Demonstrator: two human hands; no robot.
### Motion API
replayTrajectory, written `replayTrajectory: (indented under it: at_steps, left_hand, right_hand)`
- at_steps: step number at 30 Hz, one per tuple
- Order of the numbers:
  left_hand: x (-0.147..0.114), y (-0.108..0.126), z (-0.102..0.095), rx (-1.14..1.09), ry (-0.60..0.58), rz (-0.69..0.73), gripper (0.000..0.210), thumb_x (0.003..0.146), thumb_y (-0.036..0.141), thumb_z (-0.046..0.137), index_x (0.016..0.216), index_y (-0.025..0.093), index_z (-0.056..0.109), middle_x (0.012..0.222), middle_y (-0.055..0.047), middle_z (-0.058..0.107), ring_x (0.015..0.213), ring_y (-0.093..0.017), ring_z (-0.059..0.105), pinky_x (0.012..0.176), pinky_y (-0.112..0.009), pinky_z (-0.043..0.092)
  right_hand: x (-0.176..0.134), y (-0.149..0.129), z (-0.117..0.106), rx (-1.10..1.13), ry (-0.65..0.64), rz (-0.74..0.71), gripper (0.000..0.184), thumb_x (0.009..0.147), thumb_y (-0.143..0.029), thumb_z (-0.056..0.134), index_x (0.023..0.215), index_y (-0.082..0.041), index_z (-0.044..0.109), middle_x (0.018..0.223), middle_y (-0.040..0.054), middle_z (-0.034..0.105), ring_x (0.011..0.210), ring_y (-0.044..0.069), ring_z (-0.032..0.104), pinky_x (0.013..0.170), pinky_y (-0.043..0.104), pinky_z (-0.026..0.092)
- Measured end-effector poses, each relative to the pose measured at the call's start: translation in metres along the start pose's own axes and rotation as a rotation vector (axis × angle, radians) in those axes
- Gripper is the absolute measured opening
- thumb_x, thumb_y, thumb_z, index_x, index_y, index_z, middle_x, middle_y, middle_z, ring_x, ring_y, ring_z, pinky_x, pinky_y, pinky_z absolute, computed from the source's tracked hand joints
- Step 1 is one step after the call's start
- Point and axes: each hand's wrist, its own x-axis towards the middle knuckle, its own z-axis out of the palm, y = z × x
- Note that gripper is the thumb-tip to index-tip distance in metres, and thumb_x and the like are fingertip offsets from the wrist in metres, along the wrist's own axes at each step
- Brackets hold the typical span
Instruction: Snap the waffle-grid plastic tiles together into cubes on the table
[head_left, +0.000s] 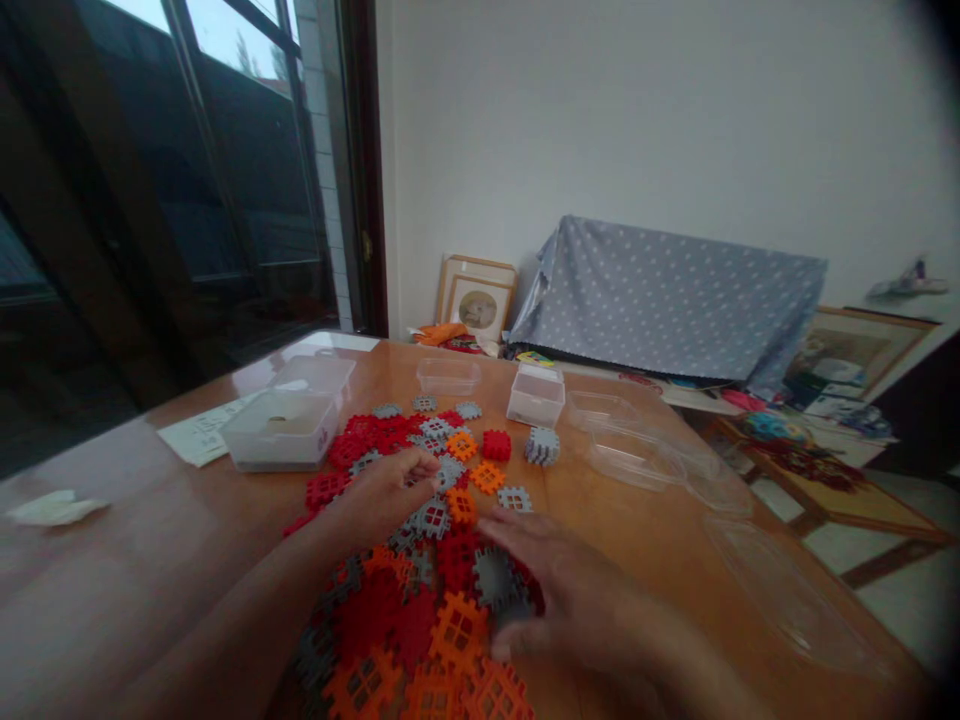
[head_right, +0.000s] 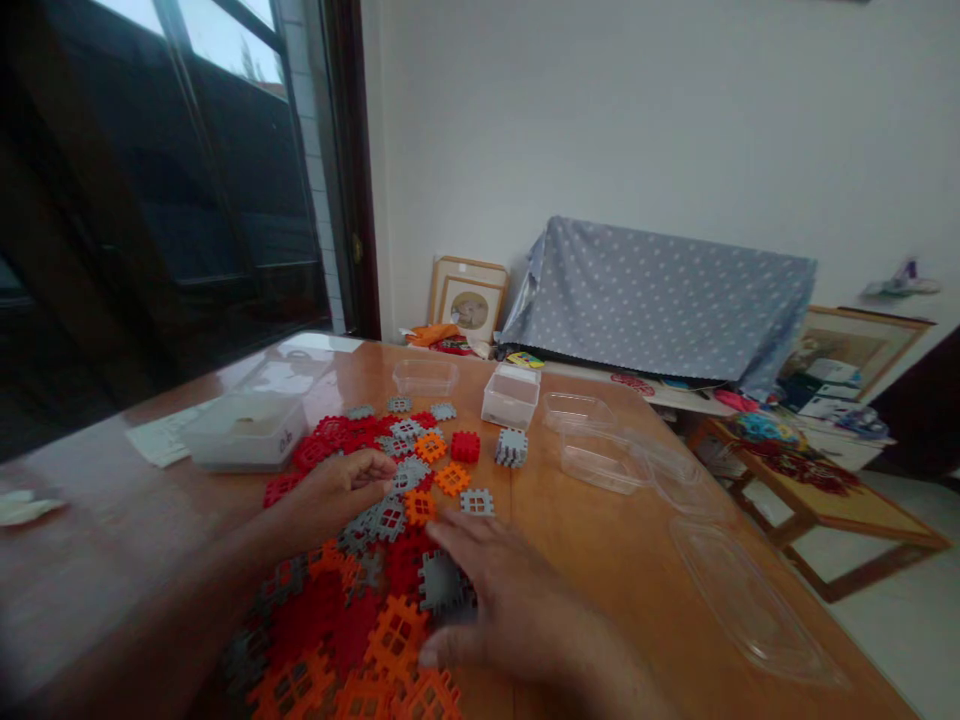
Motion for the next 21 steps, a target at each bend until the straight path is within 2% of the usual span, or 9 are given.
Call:
replayTrajectory:
  at_steps: [2,4,8,11,16,18,21]
  left_hand:
    - [-0.002,0.001,0.002,0.009,-0.023,0.014,0.027,0.078,0.041,0.068,0.098,0.022,0.072,0.097,-0.005,0.073,0.095,-0.026,0.065,0.086,-0.033,0.048]
    - [-0.005,0.004,0.002,0.041,-0.052,0.044,0.027,0.079,0.039,0.067,0.100,0.023,0.073,0.099,-0.004,0.074,0.096,-0.026,0.065,0.087,-0.033,0.048]
    - [-0.011,0.011,0.004,0.141,-0.091,0.097,0.024,0.082,0.033,0.063,0.103,0.024,0.073,0.104,-0.004,0.073,0.100,-0.027,0.064,0.088,-0.034,0.046]
    - [-0.014,0.015,0.007,0.199,-0.140,0.136,0.024,0.083,0.029,0.060,0.104,0.025,0.072,0.106,-0.004,0.072,0.101,-0.026,0.063,0.090,-0.034,0.045]
    - [-0.019,0.016,0.012,0.243,-0.224,0.267,0.030,0.077,0.022,0.065,0.105,0.029,0.073,0.106,-0.004,0.071,0.102,-0.028,0.061,0.095,-0.036,0.043]
    - [-0.020,0.016,0.014,0.228,-0.230,0.310,0.032,0.074,0.022,0.067,0.104,0.030,0.073,0.107,-0.004,0.071,0.104,-0.029,0.060,0.098,-0.038,0.042]
    - [-0.022,0.017,0.016,0.222,-0.239,0.344,0.033,0.072,0.025,0.071,0.104,0.031,0.073,0.109,-0.004,0.070,0.109,-0.031,0.058,0.101,-0.040,0.040]
  right_hand:
    - [-0.003,-0.007,0.011,-0.019,-0.032,-0.003,0.099,0.065,-0.052,0.087,0.150,-0.044,0.038,0.161,0.0017,0.036,0.145,0.038,0.036,0.116,0.059,0.032]
    - [-0.002,-0.008,0.018,-0.056,-0.042,0.021,0.093,0.067,-0.043,0.087,0.148,-0.045,0.042,0.160,0.0017,0.039,0.143,0.038,0.039,0.115,0.060,0.033]
    - [0.006,-0.006,0.018,-0.117,-0.001,0.048,0.076,0.073,-0.023,0.076,0.143,-0.040,0.051,0.149,0.0016,0.053,0.131,0.033,0.052,0.110,0.053,0.042]
    - [0.009,-0.009,0.013,-0.106,0.029,0.027,0.070,0.075,-0.017,0.067,0.140,-0.037,0.055,0.138,0.0017,0.062,0.122,0.028,0.058,0.106,0.047,0.046]
    - [0.011,-0.011,0.007,0.083,0.088,-0.006,0.055,0.081,-0.010,0.051,0.128,-0.036,0.064,0.113,-0.0014,0.073,0.104,0.022,0.066,0.095,0.038,0.052]
    - [0.012,-0.002,0.006,0.192,0.134,0.002,0.050,0.085,-0.011,0.046,0.125,-0.035,0.065,0.109,-0.0028,0.073,0.100,0.020,0.067,0.093,0.036,0.052]
    - [0.015,0.020,0.009,0.349,0.268,0.060,0.034,0.091,-0.021,0.050,0.119,-0.030,0.068,0.111,-0.0010,0.073,0.102,0.022,0.067,0.092,0.037,0.052]
